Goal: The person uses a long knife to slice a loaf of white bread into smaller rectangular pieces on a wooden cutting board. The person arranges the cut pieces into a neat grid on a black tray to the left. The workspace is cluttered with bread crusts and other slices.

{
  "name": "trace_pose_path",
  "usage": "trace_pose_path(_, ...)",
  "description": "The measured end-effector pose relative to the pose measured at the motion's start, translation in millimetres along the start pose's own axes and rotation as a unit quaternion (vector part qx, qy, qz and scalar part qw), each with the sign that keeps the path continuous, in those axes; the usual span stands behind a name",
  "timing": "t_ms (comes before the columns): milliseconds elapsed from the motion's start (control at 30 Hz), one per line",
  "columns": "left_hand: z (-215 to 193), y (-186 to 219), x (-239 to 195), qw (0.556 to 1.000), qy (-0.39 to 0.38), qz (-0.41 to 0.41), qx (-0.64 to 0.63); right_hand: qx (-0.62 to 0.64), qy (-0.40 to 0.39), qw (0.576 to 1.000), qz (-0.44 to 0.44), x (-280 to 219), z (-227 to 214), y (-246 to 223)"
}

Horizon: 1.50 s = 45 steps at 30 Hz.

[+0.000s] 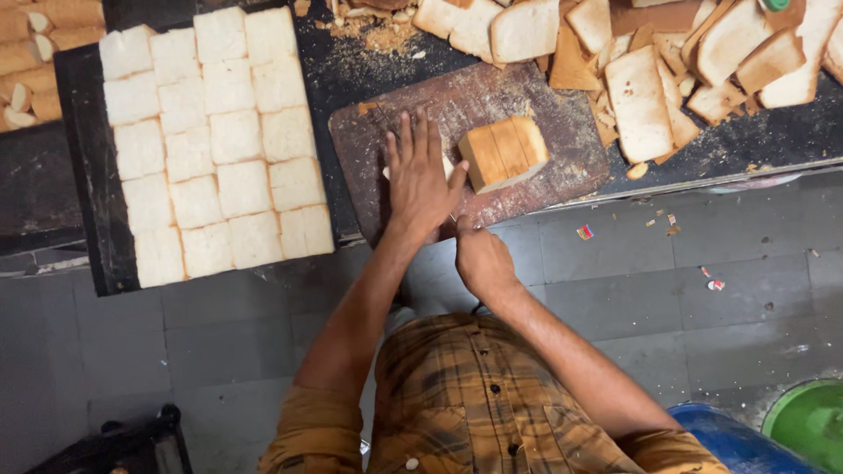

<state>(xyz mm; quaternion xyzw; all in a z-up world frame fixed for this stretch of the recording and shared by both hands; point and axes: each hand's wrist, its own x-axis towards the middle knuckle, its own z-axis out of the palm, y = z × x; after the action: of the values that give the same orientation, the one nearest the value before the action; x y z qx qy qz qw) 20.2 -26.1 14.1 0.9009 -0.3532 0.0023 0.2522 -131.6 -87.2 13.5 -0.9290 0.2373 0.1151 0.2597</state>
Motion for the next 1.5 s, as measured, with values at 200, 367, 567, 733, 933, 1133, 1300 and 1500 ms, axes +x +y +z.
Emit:
trace_pose_path(200, 11.5, 0.0, 3.1, 1.0, -0.004, 0.012, 0.014, 0.011, -0.002, 1.0, -0.007, 7.3, 11.6, 4.7)
trace_pose_path(367, 14.3, -6.1, 7.0, 0.999, 0.012, 0.029, 0.021, 0.019, -0.033, 0.999, 0.005, -29.4, -4.0, 19.9)
trace_pose_path(567, 16.4, -7.6, 1.0, 0.999, 0.0, 0.031, 0.027, 0.002, -0.072, 0.997, 0.014, -35.2, -5.3, 27.1)
trace_pose_path(733, 12.9, -4.0, 4.5, 0.999, -0.007, 0.029, 0.026, 0.03, 0.014, 0.999, -0.036, 26.7, 25.9, 14.0)
trace_pose_path(933, 9.1, -4.5, 2.6, 0.998, 0.005, 0.045, 0.033, 0.0, -0.047, 0.999, 0.013, -34.3, 13.8, 39.1)
trace_pose_path(1133, 11.7, -7.9, 7.2, 0.998, 0.012, 0.04, 0.046, 0.011, -0.086, 0.994, 0.068, 8.9, 34.9, 24.4)
trace_pose_path(1300, 10.8, -7.4, 5.7, 0.998, -0.007, 0.045, 0.047, -0.028, 0.032, 0.999, -0.019, -40.8, 51.1, 56.4)
trace_pose_path(1500, 16.2, -10.9, 0.4, 0.998, -0.026, 0.04, 0.042, 0.022, -0.066, 0.996, 0.052, -50.4, 62.1, 65.2)
